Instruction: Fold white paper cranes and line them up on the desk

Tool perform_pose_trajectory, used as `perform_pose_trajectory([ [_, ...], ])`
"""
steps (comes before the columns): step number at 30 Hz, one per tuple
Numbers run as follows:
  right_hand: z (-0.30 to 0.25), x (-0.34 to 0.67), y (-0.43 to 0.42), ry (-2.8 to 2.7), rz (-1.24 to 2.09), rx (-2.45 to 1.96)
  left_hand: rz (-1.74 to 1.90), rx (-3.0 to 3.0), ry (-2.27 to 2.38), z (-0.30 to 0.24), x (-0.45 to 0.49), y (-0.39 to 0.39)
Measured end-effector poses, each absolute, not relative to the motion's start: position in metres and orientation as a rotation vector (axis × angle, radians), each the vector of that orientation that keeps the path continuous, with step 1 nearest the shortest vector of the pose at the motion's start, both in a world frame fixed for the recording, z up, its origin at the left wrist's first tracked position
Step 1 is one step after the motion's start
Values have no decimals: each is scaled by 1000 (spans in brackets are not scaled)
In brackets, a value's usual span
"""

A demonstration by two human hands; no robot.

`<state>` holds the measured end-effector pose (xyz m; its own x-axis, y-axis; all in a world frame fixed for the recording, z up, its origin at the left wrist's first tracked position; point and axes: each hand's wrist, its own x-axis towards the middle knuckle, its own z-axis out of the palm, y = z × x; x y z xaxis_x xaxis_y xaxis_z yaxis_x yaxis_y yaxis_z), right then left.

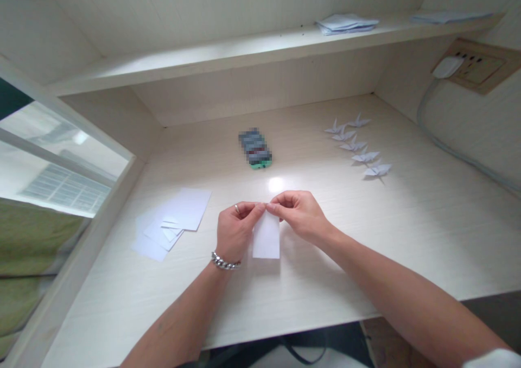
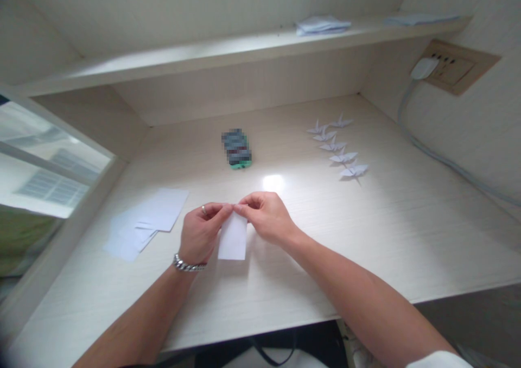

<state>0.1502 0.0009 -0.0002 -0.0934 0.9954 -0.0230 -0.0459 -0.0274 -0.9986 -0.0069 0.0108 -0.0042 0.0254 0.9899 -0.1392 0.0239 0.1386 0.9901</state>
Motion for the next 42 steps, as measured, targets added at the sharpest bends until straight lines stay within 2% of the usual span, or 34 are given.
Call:
perform_pose_trajectory([
  [15, -2, 153, 2, -1240, 1270, -1198, 1053, 1123, 1265, -4, -5, 10],
  [22, -5, 148, 5, -1048, 1339, -1212, 1138, 1133, 1286, -7, -4, 11],
  [30, -10, 145, 8, -1096, 1230, -1211, 1198, 1121, 1303, -15, -3, 12],
  [42, -14, 135, 5, -1068, 1362, -1194, 1301, 1131, 1369, -14, -2, 14],
])
